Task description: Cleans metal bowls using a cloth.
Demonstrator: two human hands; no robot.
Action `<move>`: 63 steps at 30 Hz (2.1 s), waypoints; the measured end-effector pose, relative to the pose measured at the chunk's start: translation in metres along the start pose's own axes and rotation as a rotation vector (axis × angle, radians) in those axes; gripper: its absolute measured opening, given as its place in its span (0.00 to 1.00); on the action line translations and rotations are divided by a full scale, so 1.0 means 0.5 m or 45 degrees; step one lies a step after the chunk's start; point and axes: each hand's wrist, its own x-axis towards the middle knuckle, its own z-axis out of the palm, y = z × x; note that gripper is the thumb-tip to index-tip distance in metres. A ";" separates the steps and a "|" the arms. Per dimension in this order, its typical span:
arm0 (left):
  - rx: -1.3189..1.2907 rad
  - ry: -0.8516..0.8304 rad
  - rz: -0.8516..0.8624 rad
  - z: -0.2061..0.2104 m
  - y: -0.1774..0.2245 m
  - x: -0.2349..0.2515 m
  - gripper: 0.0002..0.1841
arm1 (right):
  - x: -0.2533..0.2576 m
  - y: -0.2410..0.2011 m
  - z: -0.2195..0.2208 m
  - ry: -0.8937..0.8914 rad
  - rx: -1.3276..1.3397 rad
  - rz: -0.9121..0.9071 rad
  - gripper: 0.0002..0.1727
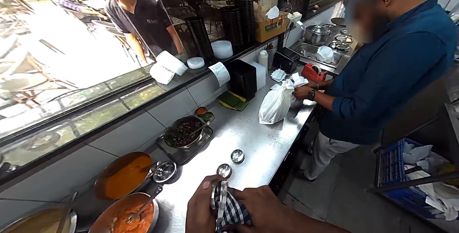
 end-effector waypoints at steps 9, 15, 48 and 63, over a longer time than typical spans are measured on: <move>-0.117 -0.137 -0.073 0.003 -0.013 -0.011 0.29 | -0.001 0.014 -0.028 -0.042 0.822 -0.249 0.24; -0.034 -0.036 -0.113 -0.002 -0.018 -0.014 0.29 | 0.004 0.020 -0.019 0.023 0.054 -0.061 0.36; -0.191 -0.015 -0.211 0.033 -0.012 -0.037 0.29 | -0.013 0.014 -0.037 0.179 0.082 -0.063 0.32; -0.246 -0.109 -0.085 0.020 0.008 -0.014 0.32 | -0.011 0.000 -0.051 -0.005 0.668 -0.090 0.28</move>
